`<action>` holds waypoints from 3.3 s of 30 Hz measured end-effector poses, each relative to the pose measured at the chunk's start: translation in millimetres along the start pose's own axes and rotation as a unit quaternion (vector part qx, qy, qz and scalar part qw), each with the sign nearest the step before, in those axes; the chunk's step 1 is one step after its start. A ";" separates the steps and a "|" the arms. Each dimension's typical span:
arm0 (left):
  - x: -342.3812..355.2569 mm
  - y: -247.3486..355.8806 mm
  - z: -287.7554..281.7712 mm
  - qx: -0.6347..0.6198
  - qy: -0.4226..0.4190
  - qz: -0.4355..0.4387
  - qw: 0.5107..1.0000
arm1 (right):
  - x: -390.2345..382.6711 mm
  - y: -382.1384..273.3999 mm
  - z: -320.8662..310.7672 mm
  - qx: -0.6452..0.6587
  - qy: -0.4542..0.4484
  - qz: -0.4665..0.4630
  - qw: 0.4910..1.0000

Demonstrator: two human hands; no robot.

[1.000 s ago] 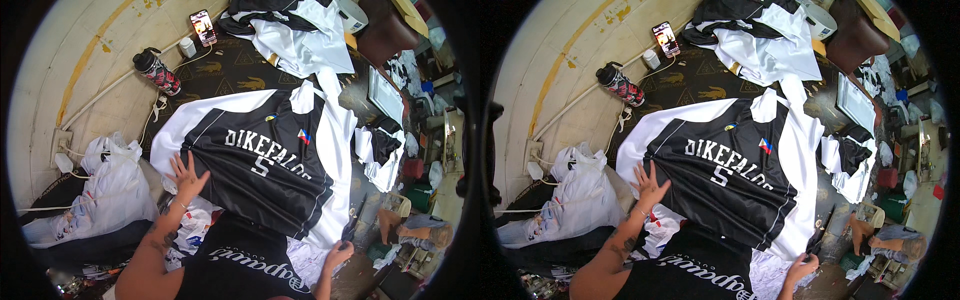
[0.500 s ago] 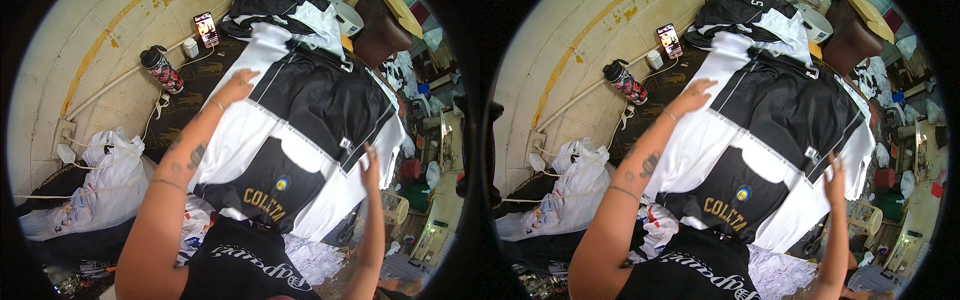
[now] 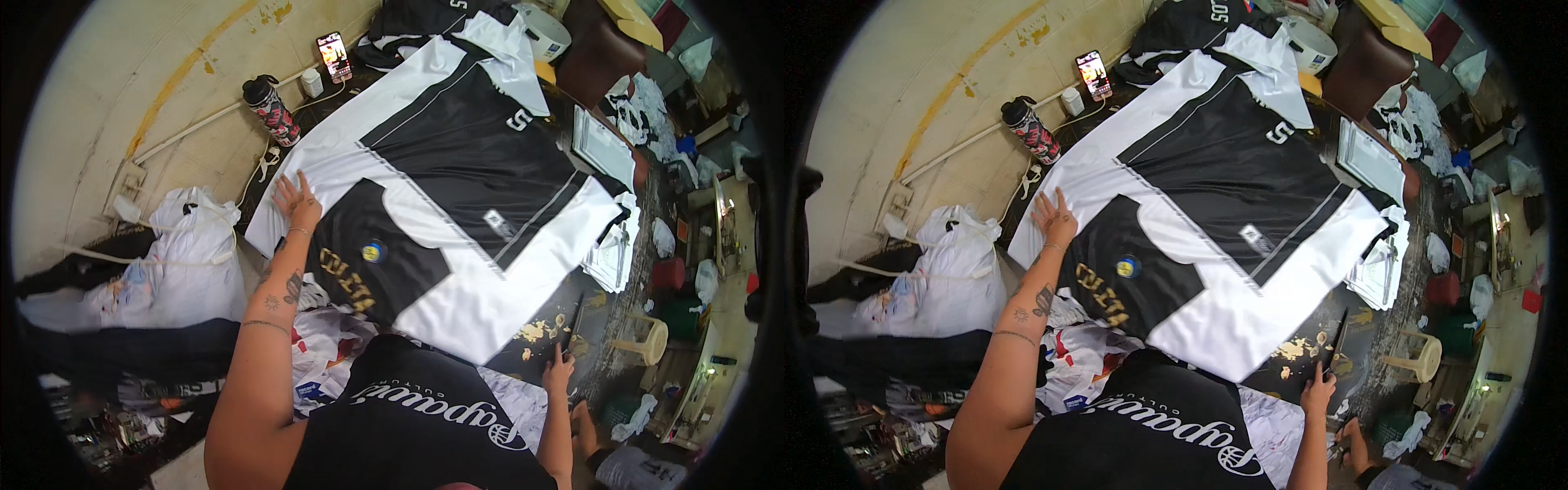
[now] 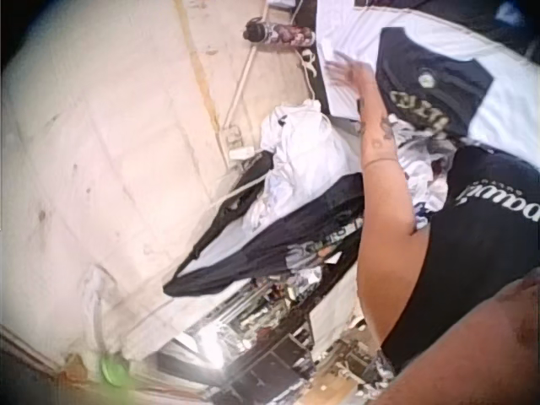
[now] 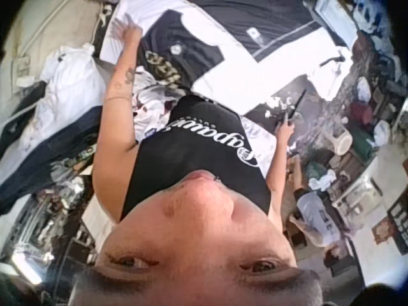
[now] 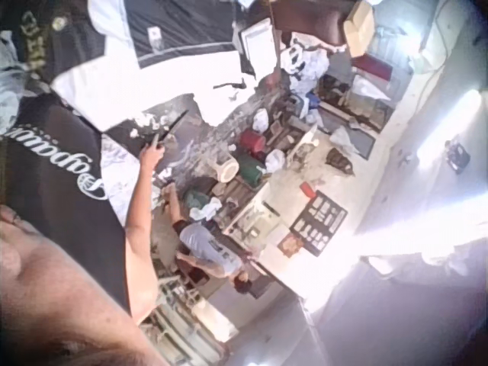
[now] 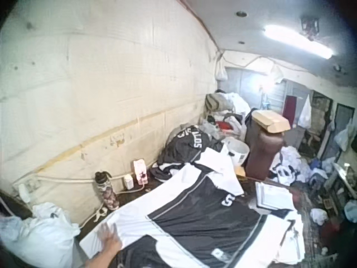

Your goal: The person lays a black and white jersey on a table, then places a white sheet with printed numbers on top. Using scissors, they cut along the printed outline to create a number patch. The process is repeated with another jersey and sheet.

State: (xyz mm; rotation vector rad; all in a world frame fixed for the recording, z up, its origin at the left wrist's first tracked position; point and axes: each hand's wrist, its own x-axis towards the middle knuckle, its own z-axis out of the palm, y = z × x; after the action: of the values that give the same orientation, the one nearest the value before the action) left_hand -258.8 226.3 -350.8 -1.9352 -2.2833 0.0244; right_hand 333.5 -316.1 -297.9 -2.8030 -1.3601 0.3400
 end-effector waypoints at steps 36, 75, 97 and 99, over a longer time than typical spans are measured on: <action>-494.0 216.3 -92.9 -0.428 0.015 0.290 0.856 | 30.3 7.4 -32.7 0.293 -0.517 -0.067 0.801; -350.8 130.9 -68.0 -0.405 -0.034 0.309 0.860 | 101.6 -239.5 -29.4 0.228 -0.529 -0.041 0.816; -303.6 107.8 -35.3 -0.456 -0.104 0.431 0.771 | 143.6 -363.7 -18.3 0.265 -0.466 -0.112 0.836; -301.2 106.6 -36.2 -0.465 -0.117 0.444 0.757 | 149.4 -372.7 -17.2 0.282 -0.491 -0.076 0.821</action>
State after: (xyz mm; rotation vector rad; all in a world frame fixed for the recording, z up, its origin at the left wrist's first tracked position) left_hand -102.5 -54.6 -357.4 -3.4909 -1.2289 -0.9735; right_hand 137.5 33.9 -272.0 -1.9691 -1.2034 1.9793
